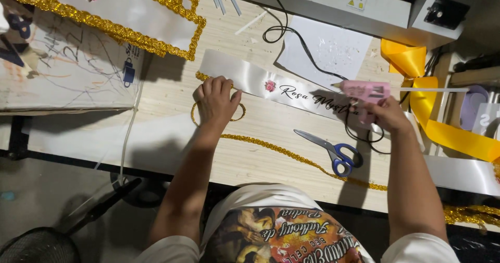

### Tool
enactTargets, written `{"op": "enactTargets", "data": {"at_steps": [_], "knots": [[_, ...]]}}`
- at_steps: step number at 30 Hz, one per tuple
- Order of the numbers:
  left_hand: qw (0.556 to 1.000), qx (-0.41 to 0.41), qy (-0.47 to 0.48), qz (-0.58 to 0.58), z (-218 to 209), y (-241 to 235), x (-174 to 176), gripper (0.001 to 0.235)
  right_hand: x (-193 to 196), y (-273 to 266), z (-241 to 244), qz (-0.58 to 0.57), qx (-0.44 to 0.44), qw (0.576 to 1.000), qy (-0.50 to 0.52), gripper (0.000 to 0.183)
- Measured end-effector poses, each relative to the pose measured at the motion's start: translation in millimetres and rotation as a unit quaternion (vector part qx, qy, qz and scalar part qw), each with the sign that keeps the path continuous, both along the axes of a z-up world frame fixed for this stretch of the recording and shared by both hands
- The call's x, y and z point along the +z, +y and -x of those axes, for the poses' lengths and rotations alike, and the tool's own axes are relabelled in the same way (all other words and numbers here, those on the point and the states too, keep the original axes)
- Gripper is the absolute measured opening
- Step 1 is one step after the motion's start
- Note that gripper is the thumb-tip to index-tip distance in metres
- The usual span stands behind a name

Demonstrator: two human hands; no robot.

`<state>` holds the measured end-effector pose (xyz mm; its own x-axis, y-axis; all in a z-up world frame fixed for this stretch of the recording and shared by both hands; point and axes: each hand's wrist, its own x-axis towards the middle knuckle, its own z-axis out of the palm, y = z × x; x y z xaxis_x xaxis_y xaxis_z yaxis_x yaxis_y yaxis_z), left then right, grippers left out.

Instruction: The person decorates white satin sashes by applying a gold glittery trim along the edges. They use a hot glue gun to secure the trim, carefully aligning it with the sash borders. The person also handles scissors and adjusts the sashes on the table during the process.

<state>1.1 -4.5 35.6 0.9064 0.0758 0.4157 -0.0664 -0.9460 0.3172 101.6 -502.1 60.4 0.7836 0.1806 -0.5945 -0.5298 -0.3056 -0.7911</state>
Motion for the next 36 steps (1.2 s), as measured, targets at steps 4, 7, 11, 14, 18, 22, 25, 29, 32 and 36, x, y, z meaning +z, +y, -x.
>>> {"op": "enactTargets", "data": {"at_steps": [4,7,11,14,18,22,25,29,32,36], "knots": [[0.999,0.032,-0.010,-0.032,-2,-5,-13,0.038,17,-11,-1,-0.131,-0.014,0.991,-0.014,0.045],[0.999,0.044,0.019,-0.009,-3,-6,-8,0.038,12,-6,2,-0.183,0.001,0.983,-0.022,0.052],[0.996,0.076,0.027,0.045,-4,2,-14,0.031,-16,10,12,-0.085,-0.043,0.995,0.038,0.046],[0.959,0.127,0.039,0.250,-6,21,-33,0.030,-34,4,17,-0.100,-0.007,0.995,0.012,0.039],[0.933,0.304,-0.082,0.174,-6,33,-24,0.025,-25,-5,14,-0.078,0.031,0.996,-0.002,0.035],[0.971,0.152,-0.029,0.181,-1,2,39,0.030,7,5,16,-0.065,0.009,0.998,0.016,0.043],[0.961,-0.252,-0.090,0.072,6,-67,-37,0.012,-8,-11,14,-0.047,0.019,0.998,0.026,0.042],[0.898,-0.417,0.024,0.134,16,-159,-21,0.020,-10,-11,12,-0.083,0.019,0.996,0.021,0.042],[0.892,-0.447,0.032,0.049,13,-189,-29,0.022,-14,-16,10,-0.124,0.029,0.992,0.003,0.043],[0.880,-0.475,0.020,0.013,0,-193,-21,0.006,-31,-28,11,-0.130,0.021,0.991,-0.002,0.041]]}}
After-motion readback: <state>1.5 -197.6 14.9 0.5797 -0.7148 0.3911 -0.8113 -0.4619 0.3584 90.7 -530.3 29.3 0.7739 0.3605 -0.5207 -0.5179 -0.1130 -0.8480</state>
